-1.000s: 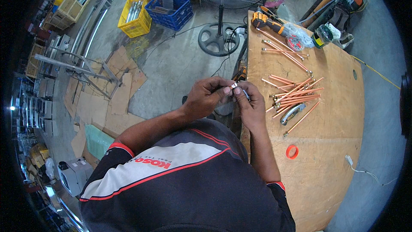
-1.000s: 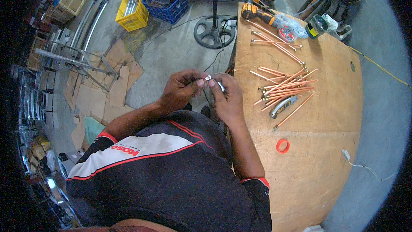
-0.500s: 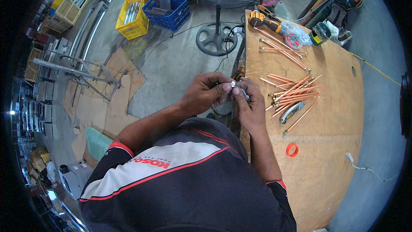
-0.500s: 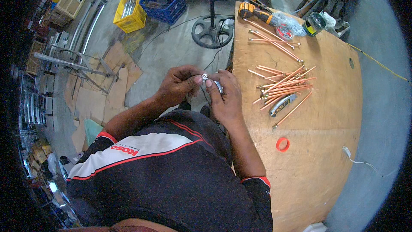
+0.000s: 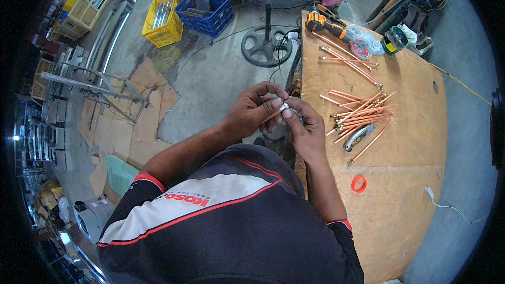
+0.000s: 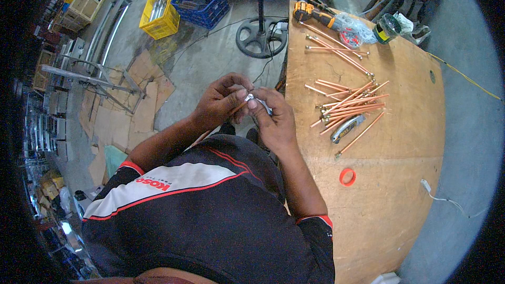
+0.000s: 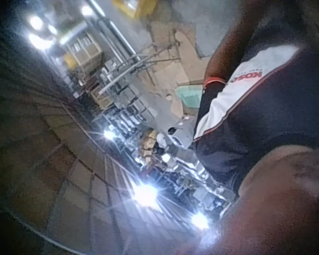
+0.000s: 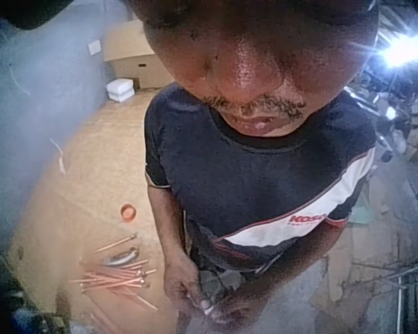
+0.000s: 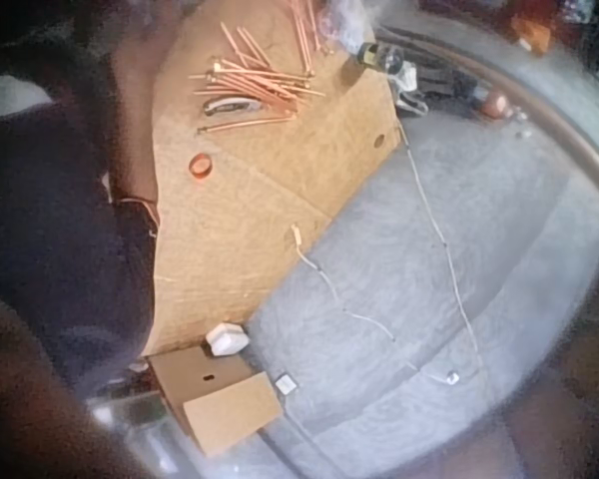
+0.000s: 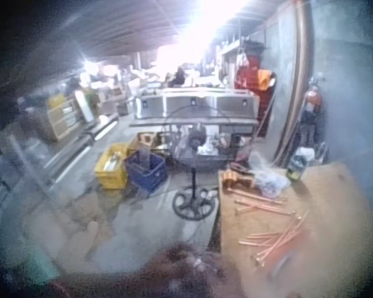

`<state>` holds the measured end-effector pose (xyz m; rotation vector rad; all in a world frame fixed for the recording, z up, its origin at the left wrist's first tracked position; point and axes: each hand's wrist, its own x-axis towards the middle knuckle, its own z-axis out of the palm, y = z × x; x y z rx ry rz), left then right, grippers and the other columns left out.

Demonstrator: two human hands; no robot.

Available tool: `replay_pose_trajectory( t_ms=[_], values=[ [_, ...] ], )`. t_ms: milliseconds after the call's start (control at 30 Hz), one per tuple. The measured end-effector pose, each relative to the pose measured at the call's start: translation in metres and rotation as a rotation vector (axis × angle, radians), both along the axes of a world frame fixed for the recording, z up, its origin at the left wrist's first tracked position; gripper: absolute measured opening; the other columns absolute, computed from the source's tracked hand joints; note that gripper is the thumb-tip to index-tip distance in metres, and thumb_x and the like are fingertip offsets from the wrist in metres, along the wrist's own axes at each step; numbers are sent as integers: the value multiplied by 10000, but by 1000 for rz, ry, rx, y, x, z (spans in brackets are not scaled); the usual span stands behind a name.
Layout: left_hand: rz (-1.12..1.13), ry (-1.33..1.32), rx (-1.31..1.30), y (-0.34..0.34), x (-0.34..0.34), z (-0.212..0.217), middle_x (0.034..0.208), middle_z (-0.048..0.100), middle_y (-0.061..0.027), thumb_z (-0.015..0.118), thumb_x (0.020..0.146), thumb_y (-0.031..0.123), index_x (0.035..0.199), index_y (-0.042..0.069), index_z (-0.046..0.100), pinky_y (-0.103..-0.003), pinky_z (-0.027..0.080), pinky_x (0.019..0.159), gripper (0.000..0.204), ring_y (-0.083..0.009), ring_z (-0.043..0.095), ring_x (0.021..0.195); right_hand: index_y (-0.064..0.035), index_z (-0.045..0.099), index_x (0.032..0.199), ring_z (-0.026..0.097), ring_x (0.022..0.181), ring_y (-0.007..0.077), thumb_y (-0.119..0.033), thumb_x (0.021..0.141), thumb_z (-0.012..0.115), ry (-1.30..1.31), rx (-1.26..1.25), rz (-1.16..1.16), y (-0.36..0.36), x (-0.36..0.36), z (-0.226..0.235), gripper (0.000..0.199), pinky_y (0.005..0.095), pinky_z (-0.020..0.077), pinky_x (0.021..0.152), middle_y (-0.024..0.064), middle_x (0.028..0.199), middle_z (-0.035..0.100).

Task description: The person repeatedly wraps white tape around the ends of short copper tubes. They pick up each tube, apply tape by hand, and place the finished pieces on the table. The process is repeated for multiple tubes throughout the clip.

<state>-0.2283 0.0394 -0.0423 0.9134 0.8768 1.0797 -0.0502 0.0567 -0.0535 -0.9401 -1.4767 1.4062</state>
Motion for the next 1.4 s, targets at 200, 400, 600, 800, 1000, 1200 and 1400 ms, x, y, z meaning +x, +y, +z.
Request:
replay_pose_trajectory(
  t_ms=[200, 400, 600, 800, 1000, 1200, 1400],
  values=[
    [-24, -29, 79, -3, 1, -3, 854, 636, -35, 597, 979, 216, 1149, 79, 525, -215, 454, 539, 230, -77, 582, 645, -31, 685, 1022, 615, 1055, 285, -194, 912, 667, -42, 50, -67, 0, 2, -9, 198, 378, 455, 932, 148, 1046, 668],
    [-23, -11, 46, -5, 5, 1, 884, 620, -32, 632, 954, 148, 1174, 68, 505, -235, 483, 607, 267, -79, 580, 715, -40, 688, 1024, 588, 1121, 339, -201, 898, 673, -179, 226, -71, 2, 6, 1, 205, 412, 445, 956, 175, 1061, 664],
    [-26, 10, 217, -6, 9, -5, 878, 608, -13, 674, 926, 137, 1127, 55, 528, -225, 481, 664, 261, -68, 572, 763, -36, 687, 1003, 577, 1134, 359, -200, 891, 668, -219, 259, -70, 4, 13, 1, 199, 437, 442, 954, 193, 1069, 657],
    [23, 189, 107, -8, 4, -4, 865, 617, 15, 725, 890, 174, 1011, 32, 610, -231, 450, 687, 219, -62, 556, 781, -32, 677, 997, 567, 1162, 362, -208, 895, 661, -262, 326, -162, 4, 12, 8, 204, 437, 432, 964, 193, 1070, 655],
    [28, 445, 121, -13, 3, 17, 759, 601, 4, 671, 932, 255, 936, 15, 653, -259, 429, 614, 241, -68, 524, 704, -23, 657, 1022, 545, 1198, 376, -181, 907, 645, -314, 270, -80, 4, 17, 25, 197, 439, 418, 990, 183, 1077, 653],
    [119, 709, 309, -14, 6, 14, 685, 573, -57, 602, 968, 271, 923, -4, 655, -293, 431, 584, 284, -89, 516, 643, -18, 653, 1036, 543, 1191, 391, -172, 919, 632, -309, 143, -53, 3, 20, 18, 195, 441, 417, 999, 200, 1094, 646],
    [85, 437, 192, -14, 7, 8, 746, 585, -20, 596, 977, 240, 998, 10, 624, -267, 445, 608, 232, -81, 535, 686, -24, 669, 1055, 564, 1157, 392, -180, 923, 629, -317, 190, -69, 2, 19, 12, 208, 441, 428, 986, 209, 1100, 648]
  ],
)
